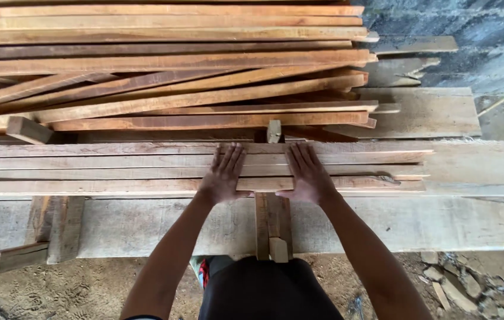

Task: Organizing and aligning long wooden planks on a workbench before bundling them.

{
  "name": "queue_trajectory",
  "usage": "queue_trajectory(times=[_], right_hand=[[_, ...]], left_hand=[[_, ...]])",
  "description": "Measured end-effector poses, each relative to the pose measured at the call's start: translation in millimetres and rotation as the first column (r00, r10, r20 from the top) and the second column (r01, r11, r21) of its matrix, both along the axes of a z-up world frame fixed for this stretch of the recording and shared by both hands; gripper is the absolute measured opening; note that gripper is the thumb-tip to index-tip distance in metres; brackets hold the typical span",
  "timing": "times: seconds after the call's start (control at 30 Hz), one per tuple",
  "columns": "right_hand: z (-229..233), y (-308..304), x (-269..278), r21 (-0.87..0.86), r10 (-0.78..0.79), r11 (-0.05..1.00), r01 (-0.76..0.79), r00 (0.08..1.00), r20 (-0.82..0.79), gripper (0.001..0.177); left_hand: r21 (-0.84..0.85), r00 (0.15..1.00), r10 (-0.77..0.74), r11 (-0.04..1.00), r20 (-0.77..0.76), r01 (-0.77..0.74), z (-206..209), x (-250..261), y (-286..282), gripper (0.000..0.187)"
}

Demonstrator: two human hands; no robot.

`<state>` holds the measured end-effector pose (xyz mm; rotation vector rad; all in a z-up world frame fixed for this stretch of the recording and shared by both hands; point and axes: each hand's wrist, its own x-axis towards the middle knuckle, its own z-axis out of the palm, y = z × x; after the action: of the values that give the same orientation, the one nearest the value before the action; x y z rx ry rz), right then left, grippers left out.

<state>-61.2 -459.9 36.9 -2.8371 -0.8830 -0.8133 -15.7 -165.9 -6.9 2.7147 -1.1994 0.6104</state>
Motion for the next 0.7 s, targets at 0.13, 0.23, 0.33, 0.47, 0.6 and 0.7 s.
queue_trajectory(times=[0.13,0.23,0.33,0.47,0.6,0.7], right_hand=[[2,2,-1,0.0,-0.03,1.0,0.03,0.999,-0.01,0.123],[5,4,-8,-0.001,-0.064,0.998,0.064,0.998,-0.029,0.123],[7,1,-8,-0.068,-0.133,0.99,0.122,0.97,-0.202,0.128],[4,0,-9,-0.141,-0.209,0.976,0.167,0.904,-0.373,0.134],[8,1,-11,-0.122,-0.214,0.975,0.185,0.928,-0.304,0.134],[9,2,-13,-0.129,-0.194,0.978,0.163,0.936,-0.295,0.135]], left_hand=[[-0.039,0.999,-0.013,0.999,0.039,0.014,-6,4,0,0.124],[-0.023,1.0,-0.012,1.0,0.028,0.013,-1,-3,1,0.126],[0.065,0.999,0.033,0.997,-0.019,-0.032,10,-6,-5,0.129],[0.122,0.996,0.075,0.99,-0.054,-0.068,11,-10,-37,0.14],[0.113,0.996,0.026,0.993,-0.08,-0.017,1,-8,-62,0.145],[0.126,0.993,0.025,0.992,-0.113,-0.011,-6,-6,-58,0.142]])
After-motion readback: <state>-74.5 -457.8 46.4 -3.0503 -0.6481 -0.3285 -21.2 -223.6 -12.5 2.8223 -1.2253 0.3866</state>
